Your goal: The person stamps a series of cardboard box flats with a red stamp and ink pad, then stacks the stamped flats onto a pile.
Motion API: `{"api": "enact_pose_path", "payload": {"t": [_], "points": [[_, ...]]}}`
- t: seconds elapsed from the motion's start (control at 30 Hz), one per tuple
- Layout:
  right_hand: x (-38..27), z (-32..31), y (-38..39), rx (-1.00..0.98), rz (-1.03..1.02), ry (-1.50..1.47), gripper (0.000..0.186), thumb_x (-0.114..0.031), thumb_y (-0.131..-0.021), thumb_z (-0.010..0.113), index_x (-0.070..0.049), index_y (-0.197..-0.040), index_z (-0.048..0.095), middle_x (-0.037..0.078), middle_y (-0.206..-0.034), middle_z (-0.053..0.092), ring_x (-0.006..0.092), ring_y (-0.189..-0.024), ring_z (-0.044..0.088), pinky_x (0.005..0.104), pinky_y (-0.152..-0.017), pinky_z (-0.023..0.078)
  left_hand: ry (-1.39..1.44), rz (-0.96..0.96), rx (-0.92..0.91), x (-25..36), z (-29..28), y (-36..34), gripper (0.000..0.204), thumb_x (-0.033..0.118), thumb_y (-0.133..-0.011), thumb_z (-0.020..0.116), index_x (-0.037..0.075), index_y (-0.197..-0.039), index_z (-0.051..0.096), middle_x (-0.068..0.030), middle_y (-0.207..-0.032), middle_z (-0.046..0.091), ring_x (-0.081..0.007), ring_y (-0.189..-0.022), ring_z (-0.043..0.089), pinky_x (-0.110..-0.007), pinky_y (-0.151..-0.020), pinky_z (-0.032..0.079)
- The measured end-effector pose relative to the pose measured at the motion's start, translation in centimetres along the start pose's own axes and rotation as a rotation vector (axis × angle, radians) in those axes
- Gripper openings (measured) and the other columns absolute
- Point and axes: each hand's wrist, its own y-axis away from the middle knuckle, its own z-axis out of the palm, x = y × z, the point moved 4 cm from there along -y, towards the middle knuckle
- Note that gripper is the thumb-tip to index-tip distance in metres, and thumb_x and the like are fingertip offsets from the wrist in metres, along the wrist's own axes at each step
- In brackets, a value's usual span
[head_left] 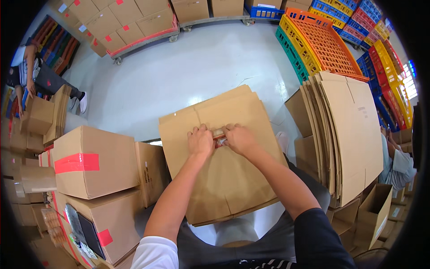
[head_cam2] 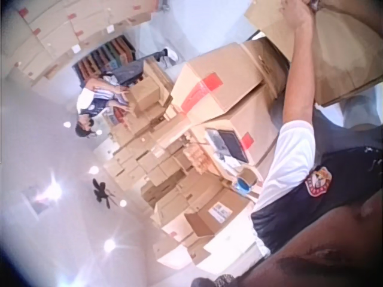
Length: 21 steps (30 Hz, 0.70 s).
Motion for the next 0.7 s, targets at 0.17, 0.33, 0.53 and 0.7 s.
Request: {"api": "enact_pose_path", "payload": {"t": [0.17,0.33,0.53,0.7], "points": [[-0.4,1.3,-2.0,-0.064,-0.038,0.100,0.022,-0.013,-0.078,0.075,-0.005,-0.099,0.073,0.013,-0.103,0.071,0.0322,-0.098,0.069,0.0407,-0.086,0.056,-0.054,0.046,-0.040,-0.3,0.7,-1.1,0.018,0.023,-0.077,0.081,0.011,-0.090,0.077,-0.0090,-0.101,0.069,-0.0281,-0.100,0.064,-0.044,-0.088,0.046],[-1.3,-0.1,-3.8,-0.271,-0.067,0.158,0.009,-0.012,-0.077,0.075,-0.007,-0.084,0.076,0.013,-0.094,0.074,0.0314,-0.093,0.072,0.0411,-0.081,0.058,-0.084,0.063,-0.068,-0.2,1.1,-2.2,0.009,0.016,-0.080,0.074,0.009,-0.085,0.076,-0.0084,-0.098,0.073,-0.0253,-0.100,0.067,-0.042,-0.089,0.044],[-1.7,-0.6,-3.9,-0.320,-0.087,0.234,0.010,-0.017,-0.077,0.077,-0.010,-0.085,0.077,0.011,-0.095,0.075,0.0295,-0.095,0.072,0.0403,-0.080,0.058,-0.055,0.133,-0.156,0.7,-0.5,-2.1,0.018,0.023,-0.075,0.082,0.008,-0.080,0.074,-0.0090,-0.093,0.072,-0.0260,-0.093,0.068,-0.042,-0.086,0.045],[-0.5,1.1,-3.9,-0.249,-0.122,0.191,0.009,-0.017,-0.079,0.076,-0.010,-0.084,0.077,0.012,-0.094,0.074,0.0299,-0.093,0.072,0.0408,-0.078,0.058,-0.132,0.132,-0.021,0.3,1.2,-2.1,0.021,0.025,-0.071,0.086,0.009,-0.078,0.074,-0.0111,-0.092,0.072,-0.0270,-0.089,0.070,-0.041,-0.087,0.046]]}}
